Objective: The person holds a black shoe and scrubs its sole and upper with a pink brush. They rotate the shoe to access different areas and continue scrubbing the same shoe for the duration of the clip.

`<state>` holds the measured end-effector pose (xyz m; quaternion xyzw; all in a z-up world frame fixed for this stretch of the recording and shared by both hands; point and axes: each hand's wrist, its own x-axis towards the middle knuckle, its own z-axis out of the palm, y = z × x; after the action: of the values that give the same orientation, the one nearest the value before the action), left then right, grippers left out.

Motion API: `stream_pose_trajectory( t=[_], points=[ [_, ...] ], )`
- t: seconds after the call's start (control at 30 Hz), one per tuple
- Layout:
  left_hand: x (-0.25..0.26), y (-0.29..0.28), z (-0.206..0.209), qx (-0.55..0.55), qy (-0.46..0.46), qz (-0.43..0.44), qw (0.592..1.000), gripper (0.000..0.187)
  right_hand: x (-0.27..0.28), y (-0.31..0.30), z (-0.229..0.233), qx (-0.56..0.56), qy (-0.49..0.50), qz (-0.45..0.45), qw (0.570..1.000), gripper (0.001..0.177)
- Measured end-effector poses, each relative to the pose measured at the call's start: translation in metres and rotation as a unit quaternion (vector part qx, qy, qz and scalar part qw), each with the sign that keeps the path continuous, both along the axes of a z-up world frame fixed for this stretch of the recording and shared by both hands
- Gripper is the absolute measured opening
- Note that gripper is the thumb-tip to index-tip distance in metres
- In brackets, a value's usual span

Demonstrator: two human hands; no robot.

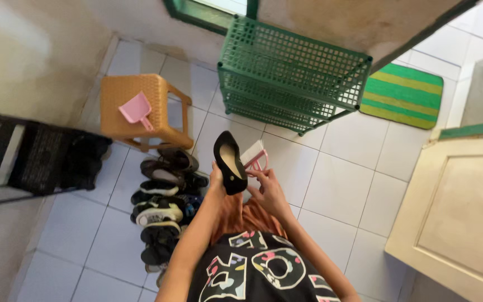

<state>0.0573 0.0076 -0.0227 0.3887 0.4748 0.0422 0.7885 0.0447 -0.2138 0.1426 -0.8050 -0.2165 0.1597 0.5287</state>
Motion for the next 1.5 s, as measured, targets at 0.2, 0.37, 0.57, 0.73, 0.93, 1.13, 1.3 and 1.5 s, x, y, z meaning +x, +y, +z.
stream_pose_trajectory(
  t=[0.2, 0.37, 0.57, 0.73, 0.93, 1.13, 1.3, 1.5],
  points=[
    [0.028, -0.025, -0.013, 0.124, 0.041, -0.098, 0.987, 0.057, 0.015, -0.010, -0.022, -0.018, -0.011, -0.044, 0.999, 0.037],
    [0.035, -0.063, 0.000, 0.467, -0.066, -0.344, 0.812, 0.055, 0.049, -0.027, -0.072, -0.093, -0.069, -0.078, 0.990, 0.036],
    [0.051, -0.105, 0.022, 0.462, -0.078, -0.514, 0.718, 0.077, 0.080, -0.056, -0.135, -0.120, -0.088, -0.080, 0.986, 0.041],
    [0.074, -0.133, 0.004, 0.527, -0.069, -0.527, 0.664, 0.075, 0.105, -0.075, -0.190, -0.128, -0.056, -0.084, 0.987, 0.030],
    [0.109, -0.137, -0.080, 0.583, -0.032, -0.553, 0.594, 0.061, 0.129, -0.073, -0.270, -0.110, -0.020, -0.111, 0.988, 0.027],
    [0.143, -0.132, -0.206, 0.597, -0.002, -0.589, 0.545, 0.051, 0.118, -0.042, -0.373, -0.044, 0.051, -0.265, 0.962, 0.023],
    [0.175, -0.113, -0.270, 0.636, -0.021, -0.547, 0.544, 0.041, 0.128, -0.028, -0.445, 0.017, 0.123, -0.354, 0.927, 0.039],
    [0.217, -0.089, -0.300, 0.686, -0.026, -0.460, 0.563, 0.033, 0.166, -0.006, -0.487, 0.057, 0.150, -0.370, 0.915, 0.041]
  ],
)
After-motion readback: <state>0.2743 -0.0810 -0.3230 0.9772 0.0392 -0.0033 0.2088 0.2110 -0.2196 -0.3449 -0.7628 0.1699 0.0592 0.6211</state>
